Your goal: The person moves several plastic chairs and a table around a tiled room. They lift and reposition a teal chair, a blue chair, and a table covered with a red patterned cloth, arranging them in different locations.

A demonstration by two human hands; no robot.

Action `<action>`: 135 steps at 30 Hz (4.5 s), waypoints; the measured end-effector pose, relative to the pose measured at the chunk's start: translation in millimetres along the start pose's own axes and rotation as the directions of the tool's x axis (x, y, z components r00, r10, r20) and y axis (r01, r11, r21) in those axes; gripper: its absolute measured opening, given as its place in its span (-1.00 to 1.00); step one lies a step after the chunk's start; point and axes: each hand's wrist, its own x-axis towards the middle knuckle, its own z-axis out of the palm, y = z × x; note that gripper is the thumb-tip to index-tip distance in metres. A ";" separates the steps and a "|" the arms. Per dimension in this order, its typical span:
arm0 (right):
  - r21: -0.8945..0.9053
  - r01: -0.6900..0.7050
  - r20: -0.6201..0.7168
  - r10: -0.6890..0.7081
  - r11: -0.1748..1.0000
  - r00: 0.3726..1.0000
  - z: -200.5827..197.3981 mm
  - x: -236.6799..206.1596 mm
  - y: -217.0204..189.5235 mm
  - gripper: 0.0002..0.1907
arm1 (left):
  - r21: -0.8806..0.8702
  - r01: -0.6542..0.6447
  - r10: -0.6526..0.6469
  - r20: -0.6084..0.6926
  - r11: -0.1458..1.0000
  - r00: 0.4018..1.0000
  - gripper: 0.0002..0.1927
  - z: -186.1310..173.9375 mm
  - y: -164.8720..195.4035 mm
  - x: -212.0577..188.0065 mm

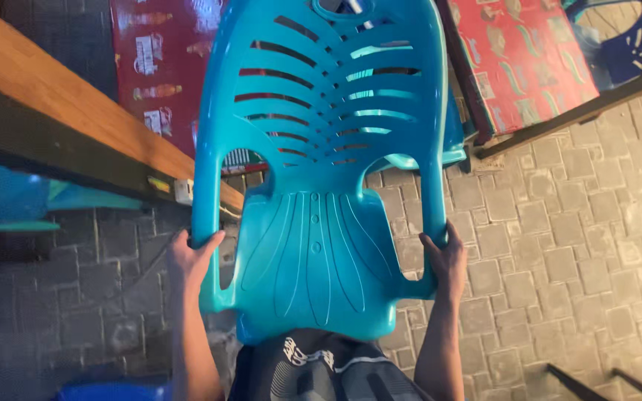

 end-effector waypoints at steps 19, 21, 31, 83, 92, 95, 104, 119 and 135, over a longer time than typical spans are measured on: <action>-0.170 0.067 0.088 -0.053 0.983 0.995 48.4 -7.7 31.2 -0.22 | -0.058 0.104 -0.112 -0.157 0.993 0.981 -0.46 58.9 -142.2 -54.4; -0.067 0.136 0.012 -0.135 0.988 0.991 63.1 -26.5 52.5 -0.27 | -0.032 0.122 -0.126 -0.157 0.992 0.980 -0.44 69.2 -168.8 -63.9; -0.152 -0.046 -0.056 0.037 0.987 0.998 121.3 -98.5 175.7 -0.48 | 0.041 0.346 -0.336 -0.154 0.937 0.929 -0.34 148.2 -276.9 -106.1; 0.151 -0.218 0.530 0.107 0.964 0.841 184.1 -140.8 266.1 -0.27 | -0.302 -0.007 0.125 0.374 0.953 0.919 -0.09 304.5 -243.7 -210.3; 0.550 -0.529 0.561 0.184 0.646 0.807 97.8 -271.0 282.0 -0.50 | -0.116 0.476 -0.170 0.840 0.872 0.516 -0.43 328.3 -157.3 -358.7; 0.578 -0.488 0.484 0.207 0.655 0.850 61.2 -278.8 311.5 -0.52 | -0.102 0.449 -0.120 0.890 0.888 0.440 -0.49 343.5 -134.5 -391.7; 0.718 -0.434 0.378 0.218 0.545 0.900 -81.1 -239.0 418.6 -0.55 | -0.199 0.291 0.056 0.899 0.936 0.434 -0.57 437.0 -56.2 -483.9; 0.742 -0.463 0.489 0.081 0.484 0.868 -226.6 -143.5 529.8 -0.57 | -0.148 0.362 -0.022 0.904 0.920 0.427 -0.58 559.6 43.5 -583.7; 0.844 -0.256 0.096 0.336 0.472 0.937 -244.1 -108.0 577.8 -0.65 | 0.180 0.154 -0.199 0.973 0.972 0.117 -0.57 663.1 94.5 -562.3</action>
